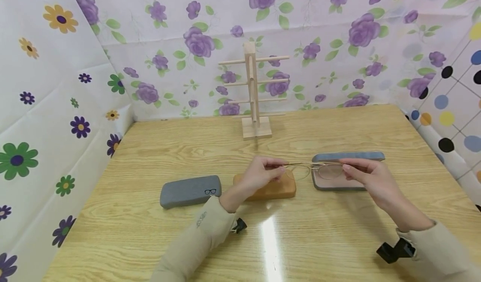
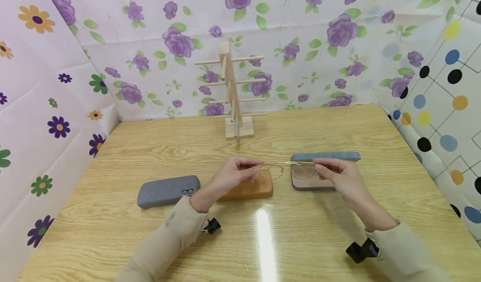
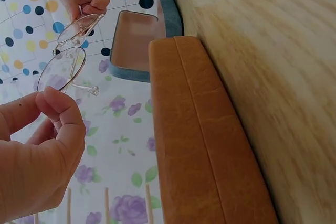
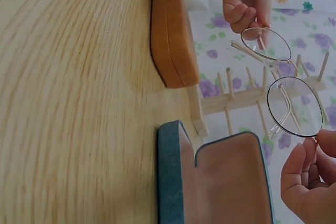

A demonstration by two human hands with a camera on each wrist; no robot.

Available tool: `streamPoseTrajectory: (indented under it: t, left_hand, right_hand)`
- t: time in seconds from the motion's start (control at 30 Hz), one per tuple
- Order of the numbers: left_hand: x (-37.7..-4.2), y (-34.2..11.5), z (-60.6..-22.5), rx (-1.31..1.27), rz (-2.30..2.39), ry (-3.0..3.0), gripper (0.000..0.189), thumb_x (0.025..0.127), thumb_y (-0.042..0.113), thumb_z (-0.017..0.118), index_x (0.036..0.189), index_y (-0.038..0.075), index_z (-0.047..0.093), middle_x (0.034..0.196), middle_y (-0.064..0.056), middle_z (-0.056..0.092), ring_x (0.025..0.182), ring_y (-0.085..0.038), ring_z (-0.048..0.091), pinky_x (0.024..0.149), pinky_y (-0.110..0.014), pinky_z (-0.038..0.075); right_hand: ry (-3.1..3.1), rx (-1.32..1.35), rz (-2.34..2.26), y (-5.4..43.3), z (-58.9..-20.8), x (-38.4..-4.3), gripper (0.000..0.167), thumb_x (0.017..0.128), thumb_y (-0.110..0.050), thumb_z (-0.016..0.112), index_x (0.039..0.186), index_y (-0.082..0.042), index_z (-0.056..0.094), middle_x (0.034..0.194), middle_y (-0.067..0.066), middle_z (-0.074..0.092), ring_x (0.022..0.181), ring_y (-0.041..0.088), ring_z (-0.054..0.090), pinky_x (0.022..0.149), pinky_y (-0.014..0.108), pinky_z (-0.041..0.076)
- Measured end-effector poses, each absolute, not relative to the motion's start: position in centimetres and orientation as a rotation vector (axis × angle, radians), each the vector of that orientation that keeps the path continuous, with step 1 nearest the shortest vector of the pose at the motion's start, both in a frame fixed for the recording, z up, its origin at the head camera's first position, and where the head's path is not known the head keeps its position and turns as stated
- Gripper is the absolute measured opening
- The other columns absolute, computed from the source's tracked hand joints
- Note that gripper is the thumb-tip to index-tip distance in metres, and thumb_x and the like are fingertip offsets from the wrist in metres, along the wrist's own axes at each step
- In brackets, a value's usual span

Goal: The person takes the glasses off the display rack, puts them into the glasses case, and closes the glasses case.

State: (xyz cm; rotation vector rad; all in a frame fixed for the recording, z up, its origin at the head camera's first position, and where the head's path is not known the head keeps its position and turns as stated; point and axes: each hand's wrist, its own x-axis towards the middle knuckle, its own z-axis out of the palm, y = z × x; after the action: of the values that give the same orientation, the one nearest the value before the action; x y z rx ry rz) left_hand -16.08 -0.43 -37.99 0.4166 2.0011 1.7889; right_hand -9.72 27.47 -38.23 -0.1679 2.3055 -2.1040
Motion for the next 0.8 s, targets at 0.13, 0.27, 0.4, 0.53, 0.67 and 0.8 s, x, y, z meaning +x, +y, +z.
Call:
streamPoseTrajectory:
  t: [0.13,0.27,0.4,0.53,0.67,0.8]
  left_hand:
    - [-16.1,0.5,-38.4,0.501,1.755,2.073,0.02,0.085,0.0,0.061,0.104,-0.006,0.065,0.078,-0.007,0.062,0.061,-0.011,0.056,0.058,-0.025,0.051]
    - [-16.3,1.4,-38.9,0.572,1.708,2.134,0.018,0.085,0.002,0.062,0.101,-0.006,0.066,0.075,-0.006,0.061,0.061,-0.015,0.056,0.056,-0.025,0.05]
    - [-16.7,2.3,-39.2,0.587,1.67,2.148,0.019,0.086,0.003,0.061,0.102,-0.006,0.065,0.077,-0.009,0.061,0.066,-0.026,0.058,0.057,-0.03,0.05]
    - [-17.0,3.3,-39.4,0.579,1.63,2.165,0.019,0.087,0.005,0.061,0.103,-0.005,0.065,0.079,-0.01,0.062,0.068,-0.026,0.059,0.059,-0.03,0.052]
    - [-17.2,4.5,-39.5,0.573,1.616,2.174,0.018,0.086,0.002,0.061,0.102,-0.005,0.065,0.08,-0.013,0.063,0.068,-0.025,0.06,0.057,-0.026,0.051]
    - [-17.1,5.6,-39.6,0.549,1.636,2.153,0.019,0.085,-0.002,0.06,0.103,-0.008,0.064,0.082,-0.017,0.064,0.069,-0.026,0.062,0.063,-0.032,0.054]
  right_hand:
    - [2.289,-0.142,-2.113,28.3,-38.5,-9.7,0.02,0.091,-0.008,0.055,0.107,-0.011,0.067,0.093,-0.005,0.063,0.078,0.007,0.059,0.068,0.019,0.05]
    - [2.269,-0.126,-2.125,29.2,-38.9,-9.6,0.02,0.091,-0.007,0.055,0.106,-0.012,0.068,0.091,-0.005,0.063,0.077,0.008,0.059,0.067,0.019,0.051]
    - [2.295,-0.087,-2.093,30.0,-39.1,-9.7,0.02,0.091,-0.01,0.056,0.107,-0.011,0.067,0.09,-0.006,0.062,0.078,0.008,0.059,0.068,0.02,0.051]
    - [2.307,-0.036,-2.061,31.0,-39.3,-9.7,0.019,0.09,-0.013,0.057,0.106,-0.012,0.068,0.089,-0.005,0.062,0.078,0.008,0.059,0.068,0.021,0.051]
    - [2.319,0.007,-2.024,31.9,-39.6,-9.8,0.019,0.09,-0.015,0.058,0.106,-0.012,0.068,0.087,-0.004,0.062,0.078,0.008,0.06,0.068,0.022,0.051]
    - [2.336,0.041,-1.994,33.0,-40.0,-9.9,0.018,0.09,-0.016,0.058,0.104,-0.014,0.068,0.086,-0.005,0.062,0.078,0.007,0.06,0.067,0.022,0.051]
